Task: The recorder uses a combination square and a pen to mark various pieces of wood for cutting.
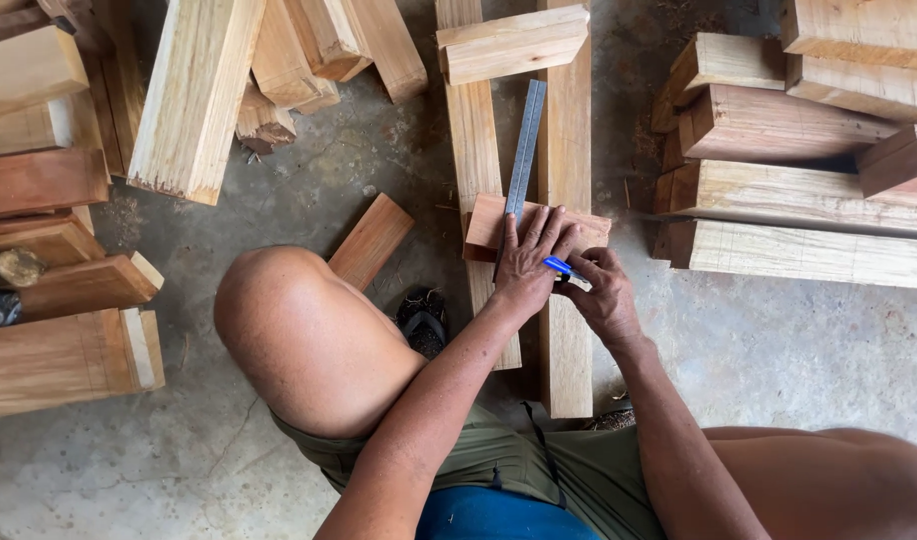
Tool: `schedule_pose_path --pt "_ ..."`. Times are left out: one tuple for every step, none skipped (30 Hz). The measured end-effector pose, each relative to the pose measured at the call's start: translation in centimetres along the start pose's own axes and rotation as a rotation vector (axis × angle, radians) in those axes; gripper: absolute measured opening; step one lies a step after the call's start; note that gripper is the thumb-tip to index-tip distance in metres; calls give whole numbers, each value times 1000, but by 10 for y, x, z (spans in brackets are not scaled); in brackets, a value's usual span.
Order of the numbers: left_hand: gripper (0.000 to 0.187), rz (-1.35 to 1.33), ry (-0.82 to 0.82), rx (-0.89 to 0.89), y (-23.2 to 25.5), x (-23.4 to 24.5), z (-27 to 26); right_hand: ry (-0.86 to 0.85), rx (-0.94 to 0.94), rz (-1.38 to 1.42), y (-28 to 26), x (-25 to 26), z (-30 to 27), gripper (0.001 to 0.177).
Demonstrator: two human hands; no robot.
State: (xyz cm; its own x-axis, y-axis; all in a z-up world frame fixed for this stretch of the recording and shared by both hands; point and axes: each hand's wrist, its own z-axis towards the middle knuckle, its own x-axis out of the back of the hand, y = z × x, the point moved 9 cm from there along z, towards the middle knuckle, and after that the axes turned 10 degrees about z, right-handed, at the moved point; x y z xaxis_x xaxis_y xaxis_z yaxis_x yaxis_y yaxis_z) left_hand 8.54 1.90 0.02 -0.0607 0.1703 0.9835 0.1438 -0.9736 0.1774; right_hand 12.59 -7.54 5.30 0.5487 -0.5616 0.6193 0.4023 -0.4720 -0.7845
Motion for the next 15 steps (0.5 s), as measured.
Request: schedule_pose_path --pt "73 -29 7 8 -1 1 0 -6 18 -16 -2 0 0 54" --pt "72 -59 14 18 -2 3 0 -16 38 -34 -4 0 1 55" --pt "72 -61 14 15 -1 6 1 -14 36 -35 -6 1 1 55" --pt "73 -60 -16 18 -1 7 2 -15 27 -23 -8 1 2 56" --pt "74 -58 -46 21 -2 8 2 -17 19 -12 -10 1 3 57" --pt "74 -60 -47 22 -2 9 2 -19 17 -12 -10 1 3 57" --pt "74 -64 -67 24 -2 8 2 -27 -1 -10 -9 1 3 56" --pt "74 -67 -87 24 -2 7 3 -33 -20 -9 -7 1 3 56" --pt "74 -68 -87 22 -2 6 3 -32 -21 -9 -7 1 4 56" --pt "75 -48 -81 22 -2 6 3 -34 -10 -6 -8 1 4 56" --pt "75 -29 -76 21 -2 6 2 -36 2 -3 -8 1 4 57" --pt "75 -30 -77 21 -2 5 2 -38 0 -3 -8 0 4 57" --pt "74 -47 -84 26 -2 5 2 -39 -1 -7 -8 0 3 56" --pt "74 -65 -90 30 -2 4 2 -40 -2 -11 -7 0 3 55" --pt "74 -66 -91 30 -2 3 2 -41 -3 -11 -6 -1 3 55"
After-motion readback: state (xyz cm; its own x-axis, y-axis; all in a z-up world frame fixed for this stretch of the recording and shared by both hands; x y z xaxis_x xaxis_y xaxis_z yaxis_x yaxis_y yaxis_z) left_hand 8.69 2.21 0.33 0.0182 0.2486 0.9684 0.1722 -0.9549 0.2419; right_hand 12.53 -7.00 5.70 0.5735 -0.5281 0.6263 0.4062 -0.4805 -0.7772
